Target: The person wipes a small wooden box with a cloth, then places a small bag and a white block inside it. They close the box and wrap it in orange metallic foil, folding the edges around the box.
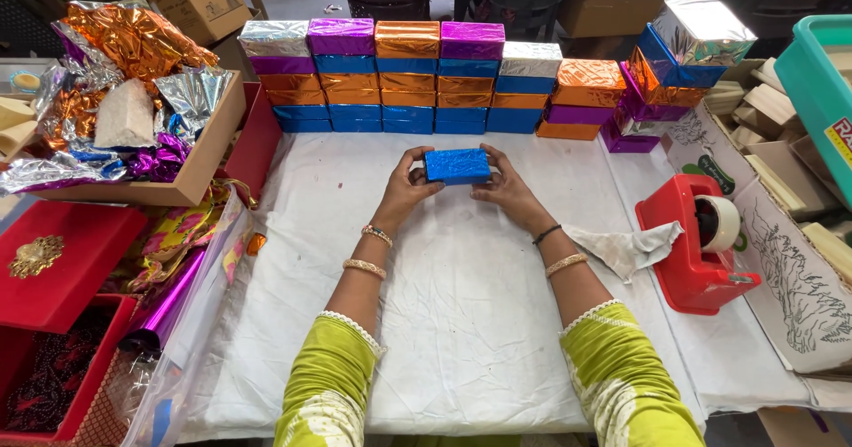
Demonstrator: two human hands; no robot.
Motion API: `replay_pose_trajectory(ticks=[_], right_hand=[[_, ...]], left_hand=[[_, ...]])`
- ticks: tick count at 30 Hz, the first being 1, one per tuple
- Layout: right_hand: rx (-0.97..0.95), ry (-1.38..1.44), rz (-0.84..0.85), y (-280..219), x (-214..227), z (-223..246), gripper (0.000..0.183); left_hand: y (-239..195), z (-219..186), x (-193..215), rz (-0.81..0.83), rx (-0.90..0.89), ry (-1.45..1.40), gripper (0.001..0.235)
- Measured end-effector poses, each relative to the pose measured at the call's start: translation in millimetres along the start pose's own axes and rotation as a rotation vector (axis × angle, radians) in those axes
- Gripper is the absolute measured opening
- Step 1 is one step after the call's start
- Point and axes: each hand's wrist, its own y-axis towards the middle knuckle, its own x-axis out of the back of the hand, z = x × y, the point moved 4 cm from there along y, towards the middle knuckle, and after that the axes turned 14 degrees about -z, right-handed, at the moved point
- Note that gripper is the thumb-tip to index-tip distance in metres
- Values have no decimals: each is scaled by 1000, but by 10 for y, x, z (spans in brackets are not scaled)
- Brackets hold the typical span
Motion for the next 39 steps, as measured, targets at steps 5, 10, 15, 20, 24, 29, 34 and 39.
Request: replay_pose_trajectory(ticks=[5,10,15,20,24,29,34,39], right_hand=[[-22,113,-10,111,72,-216,76],[-35,124,-6,153,109,-340,65],[-15,-115,-36,145,87,-217,74],[495,-396,-62,51,71,161,81],[429,-558,-71,10,83,262,71],[456,-578,-83,193,332,113,69],[663,-572,-234,392,907,732,71],[693,-632,-422,977,1501,1239,68]], left_hand=[[-36,-80,-37,25,43,77,64],[-41,-86,-28,25,64,78,63],[-4,51,50,52,84,27,63],[-13,46,3,65,78,34,64],[-18,87,-10,60,104,16,65],[-107,-213,-163,19,187,0,80],[-51,178,-65,-34,236,28,81],[27,641,39,91,180,130,47]])
